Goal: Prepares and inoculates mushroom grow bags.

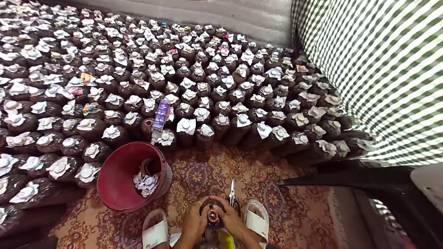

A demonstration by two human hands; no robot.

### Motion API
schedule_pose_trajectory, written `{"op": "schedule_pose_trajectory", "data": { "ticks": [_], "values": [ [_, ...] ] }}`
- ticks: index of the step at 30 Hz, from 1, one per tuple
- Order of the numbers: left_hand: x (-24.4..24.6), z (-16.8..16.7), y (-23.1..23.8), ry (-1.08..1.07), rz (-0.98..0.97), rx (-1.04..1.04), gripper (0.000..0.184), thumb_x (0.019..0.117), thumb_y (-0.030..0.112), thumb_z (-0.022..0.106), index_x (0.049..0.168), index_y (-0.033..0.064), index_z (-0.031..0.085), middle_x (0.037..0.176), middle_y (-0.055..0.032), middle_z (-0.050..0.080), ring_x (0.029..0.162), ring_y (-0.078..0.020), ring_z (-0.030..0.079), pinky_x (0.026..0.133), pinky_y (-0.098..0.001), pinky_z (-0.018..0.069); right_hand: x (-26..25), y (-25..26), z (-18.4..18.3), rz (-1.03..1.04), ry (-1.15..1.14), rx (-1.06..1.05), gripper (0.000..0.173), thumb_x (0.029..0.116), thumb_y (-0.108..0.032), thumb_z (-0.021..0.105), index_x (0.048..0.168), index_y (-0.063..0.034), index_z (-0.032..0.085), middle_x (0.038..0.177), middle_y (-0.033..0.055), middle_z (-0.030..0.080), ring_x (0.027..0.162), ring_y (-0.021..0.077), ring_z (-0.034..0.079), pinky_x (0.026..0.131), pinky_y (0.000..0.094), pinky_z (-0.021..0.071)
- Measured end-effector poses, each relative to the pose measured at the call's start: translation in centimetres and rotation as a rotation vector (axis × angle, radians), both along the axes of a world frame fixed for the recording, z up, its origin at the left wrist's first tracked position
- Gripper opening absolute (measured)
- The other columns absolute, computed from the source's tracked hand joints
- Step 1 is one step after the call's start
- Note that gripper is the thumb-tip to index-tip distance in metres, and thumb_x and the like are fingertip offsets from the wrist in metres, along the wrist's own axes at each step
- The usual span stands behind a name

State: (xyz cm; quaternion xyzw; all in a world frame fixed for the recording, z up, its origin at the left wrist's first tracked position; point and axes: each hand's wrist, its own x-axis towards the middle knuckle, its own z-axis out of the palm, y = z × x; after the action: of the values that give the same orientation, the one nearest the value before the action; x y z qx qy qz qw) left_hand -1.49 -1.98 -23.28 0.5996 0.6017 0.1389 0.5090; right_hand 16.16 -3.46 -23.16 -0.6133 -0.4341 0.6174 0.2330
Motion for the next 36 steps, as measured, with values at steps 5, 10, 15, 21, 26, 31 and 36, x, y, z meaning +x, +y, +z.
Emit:
{"op": "schedule_pose_trajectory", "data": {
  "ticks": [5,10,15,21,26,31,36],
  "values": [
    [0.4,0.4,0.9,-0.031,0.024,-0.043,0.039,0.1070,0.030,0.051,0.141,0.0157,0.063,0.133,-0.0081,0.069,0.124,-0.0221,0.065,0.110,-0.0454,0.0469,0.2,1.1,0.2,0.006,-0.143,0.027,0.038,0.1075,-0.024,0.050,0.141,-0.0107,0.062,0.143,0.0159,0.059,0.134,0.0267,0.054,0.115,0.0444,0.0423],
    [0.0,-1.1,-0.8,-0.329,0.171,-0.255,0.060,0.1062,0.034,0.051,0.159,0.0102,0.036,0.160,-0.0164,0.041,0.144,-0.0284,0.045,0.118,-0.0489,0.0373,0.5,2.2,0.5,0.013,-0.124,-0.009,0.042,0.1048,-0.033,0.057,0.141,-0.0118,0.063,0.142,0.0145,0.061,0.132,0.0246,0.057,0.113,0.0449,0.0443],
    [1.9,-1.2,-2.1,-0.130,0.295,-0.188,0.058,0.1099,0.037,0.042,0.159,0.0077,0.035,0.146,-0.0240,0.055,0.123,-0.0370,0.063,0.100,-0.0555,0.0527,0.1,0.0,0.8,-0.326,0.054,-0.185,0.055,0.1037,-0.034,0.061,0.152,-0.0095,0.047,0.149,0.0176,0.053,0.128,0.0293,0.059,0.102,0.0485,0.0521],
    [1.4,-2.2,-2.5,-0.088,0.288,0.046,0.044,0.1088,0.022,0.045,0.148,0.0047,0.053,0.141,-0.0180,0.062,0.129,-0.0296,0.061,0.113,-0.0465,0.0443,-3.7,-2.5,1.2,-0.457,0.003,-0.216,0.059,0.1103,-0.037,0.045,0.163,-0.0181,0.027,0.157,0.0218,0.042,0.121,0.0380,0.064,0.087,0.0554,0.0595],
    [-0.6,-2.4,-1.2,-0.362,0.303,-0.196,0.047,0.1070,0.028,0.053,0.150,0.0103,0.051,0.147,-0.0156,0.056,0.128,-0.0276,0.061,0.102,-0.0478,0.0538,-2.6,-2.3,0.7,-0.476,0.106,-0.193,0.058,0.1089,-0.030,0.051,0.161,-0.0162,0.031,0.151,0.0233,0.048,0.123,0.0385,0.062,0.091,0.0563,0.0571],
    [-1.5,-0.6,-0.6,-0.523,0.321,-0.567,0.060,0.1028,0.019,0.052,0.160,0.0235,0.034,0.155,-0.0181,0.044,0.122,-0.0385,0.061,0.084,-0.0579,0.0588,-1.6,-3.5,2.7,-0.497,0.271,-0.365,0.070,0.1046,-0.016,0.055,0.164,-0.0294,0.020,0.147,0.0266,0.048,0.113,0.0454,0.065,0.080,0.0618,0.0589],
    [-0.3,-0.8,-0.9,-0.334,0.259,-0.250,0.060,0.0981,0.019,0.061,0.155,0.0129,0.043,0.150,-0.0170,0.052,0.128,-0.0275,0.060,0.102,-0.0464,0.0533,-2.3,-3.4,0.6,-0.471,0.121,-0.126,0.072,0.0970,-0.008,0.061,0.161,-0.0139,0.029,0.146,0.0249,0.051,0.104,0.0334,0.070,0.078,0.0481,0.0631]
  ]
}}
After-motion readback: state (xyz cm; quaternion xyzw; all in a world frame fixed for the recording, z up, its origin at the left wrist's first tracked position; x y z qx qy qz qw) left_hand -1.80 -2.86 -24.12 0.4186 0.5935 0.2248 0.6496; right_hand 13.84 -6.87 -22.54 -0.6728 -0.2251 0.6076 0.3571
